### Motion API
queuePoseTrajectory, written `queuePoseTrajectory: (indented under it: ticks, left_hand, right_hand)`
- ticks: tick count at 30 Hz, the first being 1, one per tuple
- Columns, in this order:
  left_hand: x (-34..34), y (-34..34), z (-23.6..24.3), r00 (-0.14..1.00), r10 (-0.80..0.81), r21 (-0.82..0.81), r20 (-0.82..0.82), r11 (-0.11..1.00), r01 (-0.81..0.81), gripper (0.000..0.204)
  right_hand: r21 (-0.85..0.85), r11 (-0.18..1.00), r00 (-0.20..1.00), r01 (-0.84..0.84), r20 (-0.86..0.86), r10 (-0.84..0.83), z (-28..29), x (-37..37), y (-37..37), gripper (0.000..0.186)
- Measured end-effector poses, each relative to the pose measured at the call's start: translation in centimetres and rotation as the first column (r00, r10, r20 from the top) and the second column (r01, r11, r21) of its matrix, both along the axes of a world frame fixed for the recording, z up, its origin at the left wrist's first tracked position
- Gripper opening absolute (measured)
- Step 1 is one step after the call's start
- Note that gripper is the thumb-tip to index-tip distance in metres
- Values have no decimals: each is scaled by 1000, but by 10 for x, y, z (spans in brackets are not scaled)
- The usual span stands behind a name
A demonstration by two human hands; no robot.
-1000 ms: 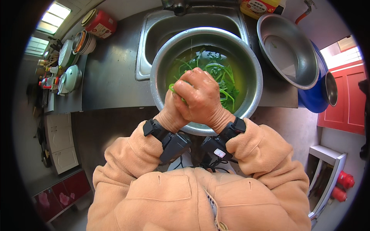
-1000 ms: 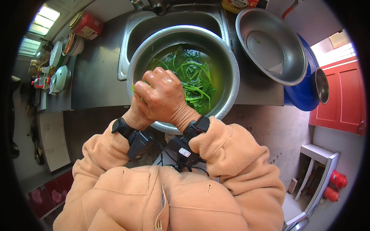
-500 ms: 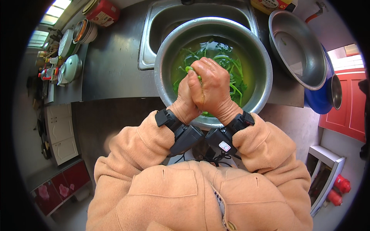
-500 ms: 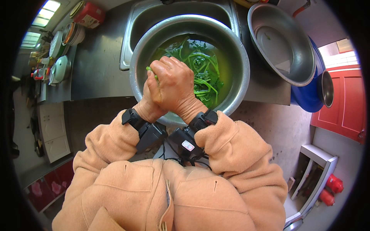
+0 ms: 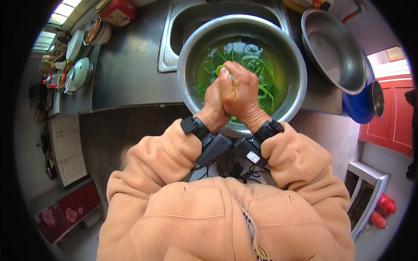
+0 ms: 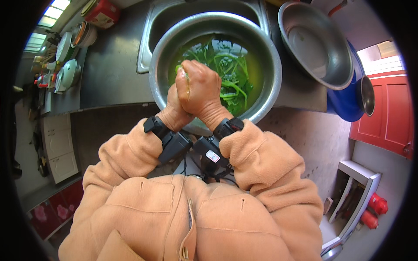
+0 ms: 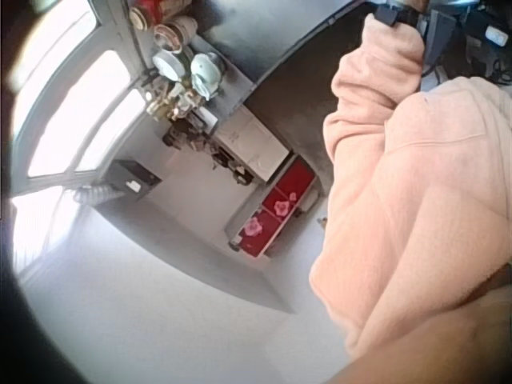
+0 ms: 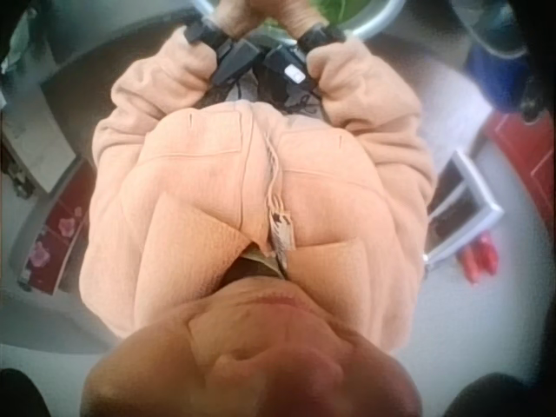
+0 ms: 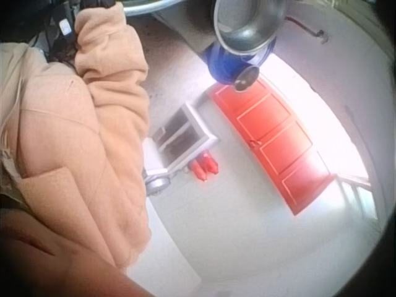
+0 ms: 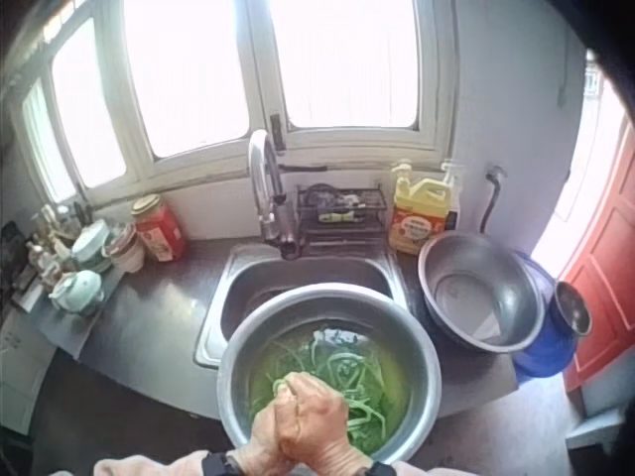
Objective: The person washes leafy green vegetables in a metal bowl at the sink, squeezes out excess water, and places them on a cutting board. They then stir a yellow liquid in a pan on an induction cooktop and blanch the greens in a large wok before transferring them to a bowl.
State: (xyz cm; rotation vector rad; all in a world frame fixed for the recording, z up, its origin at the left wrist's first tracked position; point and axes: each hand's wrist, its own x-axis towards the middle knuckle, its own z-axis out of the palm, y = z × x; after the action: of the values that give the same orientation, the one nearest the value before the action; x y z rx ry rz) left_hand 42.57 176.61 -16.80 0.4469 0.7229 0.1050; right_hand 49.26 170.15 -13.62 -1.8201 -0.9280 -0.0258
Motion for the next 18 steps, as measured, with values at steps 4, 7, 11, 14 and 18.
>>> queuePoseTrajectory:
  ticks: [4,7,11,14,18]
  left_hand:
    - [3,3,36,997,-77,95,19,993,74,27]
    - [2,4,62,989,-53,91,137,995,41,37]
    - [-5,-7,78,921,56,106,386,989,-104,50]
    - [-4,-16,77,915,142,164,378,962,-217,51]
    - [-2,4,69,925,193,82,327,969,-231,41]
  right_hand:
    - [86,991,990,102,-109,-93,20,0,2,18]
    - [176,975,960,137,-265,-87,37,4,5,19]
    - [306,902,880,303,-453,-142,46,7,14,19]
    - [282,896,890,344,-403,-215,47,-3,17,21]
    - [99,995,976,-13,-215,34,52,-11,8,26]
